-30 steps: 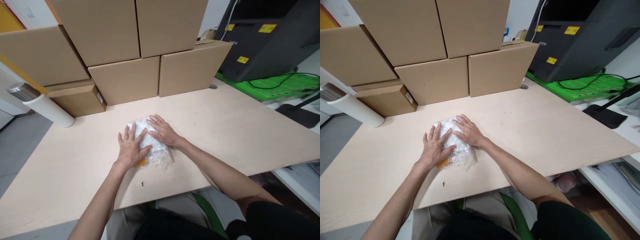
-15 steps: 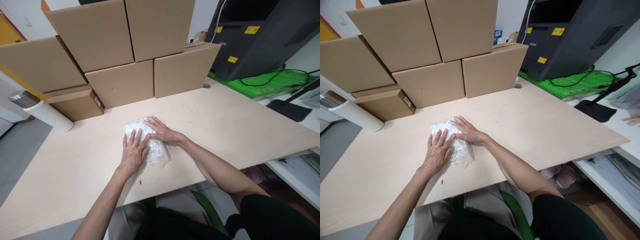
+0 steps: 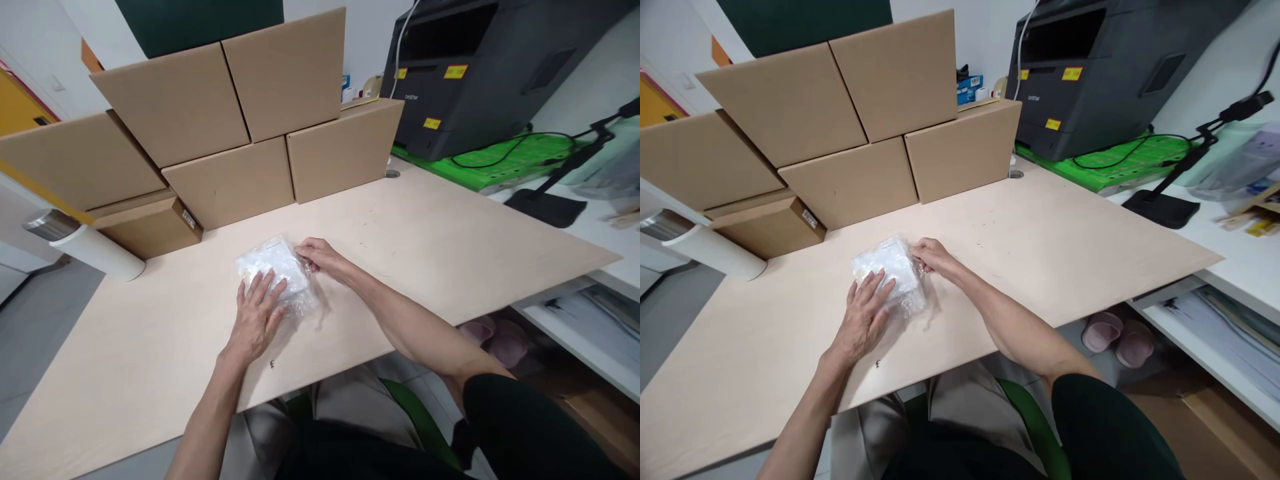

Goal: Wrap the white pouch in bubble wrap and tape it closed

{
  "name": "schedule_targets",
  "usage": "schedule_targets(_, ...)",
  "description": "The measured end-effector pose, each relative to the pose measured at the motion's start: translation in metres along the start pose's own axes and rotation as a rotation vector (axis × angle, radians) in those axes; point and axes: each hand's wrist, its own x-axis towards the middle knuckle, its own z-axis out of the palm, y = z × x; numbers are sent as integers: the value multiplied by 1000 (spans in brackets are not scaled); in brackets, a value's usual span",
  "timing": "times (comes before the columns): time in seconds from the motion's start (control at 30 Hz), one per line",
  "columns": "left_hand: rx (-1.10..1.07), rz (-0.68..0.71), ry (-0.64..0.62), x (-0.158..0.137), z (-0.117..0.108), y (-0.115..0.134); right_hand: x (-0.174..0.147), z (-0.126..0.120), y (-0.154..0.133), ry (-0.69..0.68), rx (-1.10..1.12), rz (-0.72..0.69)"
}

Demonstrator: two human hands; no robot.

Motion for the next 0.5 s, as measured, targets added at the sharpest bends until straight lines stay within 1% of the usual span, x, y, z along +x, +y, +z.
schedule_targets(0.1,-240,-71,145,1,-3,2,-8,-3,-8,-123,25,-13)
schedule_targets(0.2,-482,-214,338,0,-6,7,-16,-6,-15,-286,124,-34)
schedule_targets(0.27,-578,-296,450,0,-8,11,-20,-5,-16,-356,148,-35)
schedule_targets(0.33,-645,-343,550,1,-10,15,-20,-2,-14,-333,139,-42)
schedule_targets(0.43,-761,-406,706,3,-15,12,-16,2,-11,-158,142,-66)
schedule_targets(0.5,-839,-465,848,1,-19,0,-12,1,-10,-36,203,-86)
